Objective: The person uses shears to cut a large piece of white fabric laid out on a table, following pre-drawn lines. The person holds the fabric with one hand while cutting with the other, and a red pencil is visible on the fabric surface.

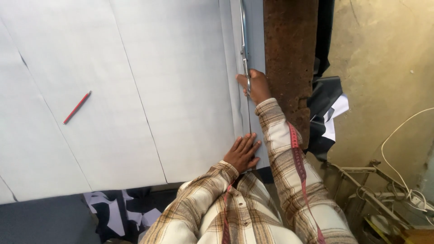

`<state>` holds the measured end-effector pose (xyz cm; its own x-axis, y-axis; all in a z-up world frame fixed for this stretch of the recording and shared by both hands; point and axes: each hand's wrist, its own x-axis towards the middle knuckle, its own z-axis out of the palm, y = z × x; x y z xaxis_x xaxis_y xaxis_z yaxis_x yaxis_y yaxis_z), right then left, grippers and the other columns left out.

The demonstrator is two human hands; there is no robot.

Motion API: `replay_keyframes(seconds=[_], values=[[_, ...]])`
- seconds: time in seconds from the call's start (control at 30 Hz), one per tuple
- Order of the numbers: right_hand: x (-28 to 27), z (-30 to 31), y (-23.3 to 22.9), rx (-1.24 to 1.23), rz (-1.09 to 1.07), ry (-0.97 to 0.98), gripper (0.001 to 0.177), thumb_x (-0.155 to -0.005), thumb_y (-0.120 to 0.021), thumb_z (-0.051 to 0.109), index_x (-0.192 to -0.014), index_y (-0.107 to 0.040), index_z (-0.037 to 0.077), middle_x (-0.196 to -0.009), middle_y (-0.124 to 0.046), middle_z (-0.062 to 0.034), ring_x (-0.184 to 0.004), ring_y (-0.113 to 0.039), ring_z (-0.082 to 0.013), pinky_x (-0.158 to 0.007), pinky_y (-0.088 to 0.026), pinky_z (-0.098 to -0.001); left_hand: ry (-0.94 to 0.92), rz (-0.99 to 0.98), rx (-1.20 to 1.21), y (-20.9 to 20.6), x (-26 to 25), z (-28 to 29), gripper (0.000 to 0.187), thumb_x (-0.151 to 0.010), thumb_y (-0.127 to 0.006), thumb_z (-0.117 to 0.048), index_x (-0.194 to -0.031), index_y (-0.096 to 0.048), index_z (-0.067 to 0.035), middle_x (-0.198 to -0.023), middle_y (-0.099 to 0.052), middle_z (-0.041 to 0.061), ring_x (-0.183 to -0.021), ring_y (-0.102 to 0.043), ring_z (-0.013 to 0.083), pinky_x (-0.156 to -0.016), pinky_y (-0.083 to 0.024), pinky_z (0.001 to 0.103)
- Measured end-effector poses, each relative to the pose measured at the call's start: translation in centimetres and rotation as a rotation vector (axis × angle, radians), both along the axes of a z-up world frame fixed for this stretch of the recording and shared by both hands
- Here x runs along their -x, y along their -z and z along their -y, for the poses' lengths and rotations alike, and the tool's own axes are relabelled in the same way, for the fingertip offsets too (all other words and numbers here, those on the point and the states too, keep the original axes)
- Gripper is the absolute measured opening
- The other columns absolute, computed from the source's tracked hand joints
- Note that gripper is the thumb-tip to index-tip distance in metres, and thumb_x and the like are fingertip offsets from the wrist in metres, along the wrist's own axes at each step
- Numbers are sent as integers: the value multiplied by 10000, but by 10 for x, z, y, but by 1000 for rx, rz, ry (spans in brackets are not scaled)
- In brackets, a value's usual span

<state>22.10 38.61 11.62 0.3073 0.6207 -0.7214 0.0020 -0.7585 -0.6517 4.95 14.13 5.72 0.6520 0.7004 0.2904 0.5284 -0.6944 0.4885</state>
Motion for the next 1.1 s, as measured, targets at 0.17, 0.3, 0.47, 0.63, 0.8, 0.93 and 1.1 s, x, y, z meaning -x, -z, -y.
replay_keyframes(seconds=[0.17,0.3,0.47,0.63,0.8,0.93,1.1], values=[[-10,-41,-6,-23,-50,-18,211,-945,-759,233,-838,-632,103,-618,-574,-11,-549,-632,-91,-520,-580,-223,-21,-8,3,-7,0,-1,651,-1033,-501,-510,-1591,-560,-182,-1695,-492,142,-1566,-474,309,-1307,-323,485],[-13,-54,-3,-33,-44,-21,222,-932,-768,249,-825,-632,111,-610,-579,-15,-544,-627,-90,-518,-580,-224,-12,32,8,-9,-1,-3,646,-1040,-524,-483,-1604,-556,-172,-1692,-493,155,-1560,-475,315,-1300,-325,489],[-12,-52,8,-48,-29,35,231,-918,-795,229,-781,-649,113,-587,-594,-18,-509,-631,-82,-477,-574,-209,-16,1,-5,-8,0,1,644,-1040,-515,-496,-1595,-563,-174,-1697,-491,148,-1562,-473,315,-1297,-333,490],[-15,-72,3,-54,-47,38,228,-929,-784,222,-800,-637,104,-602,-586,-30,-517,-630,-87,-484,-579,-217,-11,29,4,-2,-3,-1,643,-1039,-524,-483,-1596,-565,-165,-1693,-495,156,-1556,-481,322,-1297,-328,494],[-18,-110,0,-79,-91,53,272,-926,-796,245,-787,-610,102,-602,-565,-16,-517,-623,-88,-484,-576,-215,-15,15,11,-2,-1,4,645,-1043,-501,-511,-1589,-574,-176,-1679,-519,142,-1546,-500,305,-1304,-318,481],[-21,-108,8,-72,-48,29,248,-918,-801,232,-791,-633,101,-595,-582,-33,-513,-635,-100,-491,-587,-220,-23,19,32,-6,-1,3,636,-1047,-498,-497,-1590,-573,-175,-1680,-520,140,-1550,-500,302,-1303,-321,480],[-20,-106,11,-88,1,53,216,-906,-796,209,-778,-657,103,-584,-590,-31,-496,-639,-93,-456,-573,-216,-29,29,36,-10,-1,5,624,-1052,-486,-491,-1586,-580,-180,-1679,-524,134,-1552,-501,295,-1301,-323,475]])
